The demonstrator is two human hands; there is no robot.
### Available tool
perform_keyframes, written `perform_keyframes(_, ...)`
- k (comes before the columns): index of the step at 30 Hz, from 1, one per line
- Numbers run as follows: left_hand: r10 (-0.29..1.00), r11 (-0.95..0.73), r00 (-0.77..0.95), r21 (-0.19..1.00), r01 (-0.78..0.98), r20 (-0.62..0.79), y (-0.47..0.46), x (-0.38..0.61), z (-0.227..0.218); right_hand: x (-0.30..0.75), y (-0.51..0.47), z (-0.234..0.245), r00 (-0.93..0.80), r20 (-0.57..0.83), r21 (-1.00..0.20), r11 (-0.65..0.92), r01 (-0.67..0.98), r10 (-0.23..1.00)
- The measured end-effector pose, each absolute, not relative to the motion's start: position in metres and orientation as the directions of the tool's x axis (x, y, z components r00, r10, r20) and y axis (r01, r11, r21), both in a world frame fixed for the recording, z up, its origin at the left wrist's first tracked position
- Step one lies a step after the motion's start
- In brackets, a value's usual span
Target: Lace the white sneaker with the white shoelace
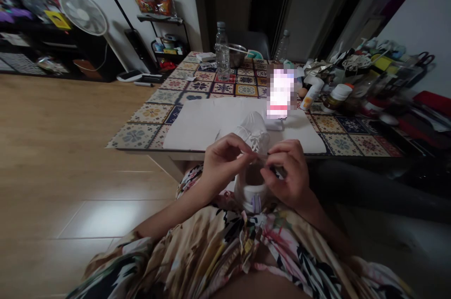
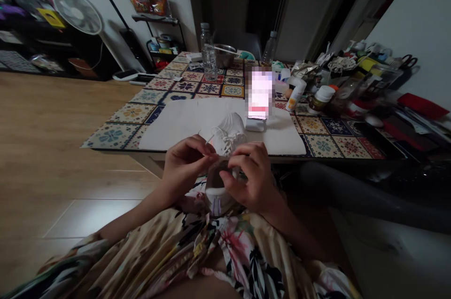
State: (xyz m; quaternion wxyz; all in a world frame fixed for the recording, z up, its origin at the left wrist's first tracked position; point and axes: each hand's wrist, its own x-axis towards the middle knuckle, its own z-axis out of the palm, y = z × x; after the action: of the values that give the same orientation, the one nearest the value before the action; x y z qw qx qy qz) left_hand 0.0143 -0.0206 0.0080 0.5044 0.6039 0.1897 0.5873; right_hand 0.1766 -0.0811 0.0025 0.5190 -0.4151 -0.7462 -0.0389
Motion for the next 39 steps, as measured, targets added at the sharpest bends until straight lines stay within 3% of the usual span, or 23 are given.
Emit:
perform_keyframes(2, 0.844, -0.370, 0.250, 0.853, -0.368, 0.474, -0.021, 0.016, 0.009, 0.175, -0.081, 0.004, -0.130, 0.807, -0.321, 0.613, 0.722, 0.576)
perform_keyframes(4, 0.856, -0.327, 0.284, 0.877, -0.352, 0.433, -0.022, 0.016, 0.009, 0.173, -0.080, 0.003, -0.107, 0.791, -0.355, 0.596, 0.720, 0.602)
perform_keyframes(9, 0.867, -0.236, 0.336, 0.897, -0.374, 0.368, -0.020, 0.016, 0.009, 0.171, -0.077, 0.000, 0.003, 0.664, -0.644, 0.569, 0.512, 0.748)
perform_keyframes(13, 0.932, -0.138, 0.237, 0.874, -0.467, 0.274, -0.004, 0.014, 0.005, 0.193, -0.075, 0.001, 0.073, 0.529, -0.835, 0.504, 0.220, 0.845)
perform_keyframes(16, 0.969, -0.108, 0.134, 0.840, -0.532, 0.210, 0.016, 0.004, -0.002, 0.227, -0.069, 0.003, 0.007, 0.496, -0.866, 0.494, 0.072, 0.868)
perform_keyframes(21, 0.976, -0.201, -0.013, 0.868, -0.455, 0.219, 0.044, -0.032, -0.012, 0.291, -0.053, -0.013, -0.146, 0.649, -0.760, 0.641, -0.104, 0.746)
perform_keyframes(24, 0.959, -0.266, 0.015, 0.920, -0.288, 0.282, 0.053, -0.056, -0.014, 0.318, -0.048, -0.029, -0.300, 0.639, -0.749, 0.661, -0.035, 0.708)
perform_keyframes(27, 0.918, -0.340, 0.221, 0.940, 0.010, 0.329, 0.057, -0.076, -0.015, 0.332, -0.052, -0.034, -0.500, 0.549, -0.779, 0.626, -0.017, 0.670)
perform_keyframes(31, 0.775, -0.550, 0.547, 0.764, 0.337, 0.317, 0.052, -0.079, -0.013, 0.324, -0.059, -0.018, -0.653, 0.218, -0.840, 0.480, 0.253, 0.725)
perform_keyframes(34, 0.718, -0.655, 0.575, 0.660, 0.367, 0.393, 0.039, -0.062, -0.009, 0.293, -0.059, -0.006, -0.520, 0.182, -0.801, 0.433, 0.414, 0.834)
perform_keyframes(39, 0.606, -0.681, 0.658, 0.719, 0.137, 0.448, 0.021, -0.026, -0.006, 0.230, -0.061, -0.001, -0.308, 0.293, -0.787, 0.411, 0.460, 0.905)
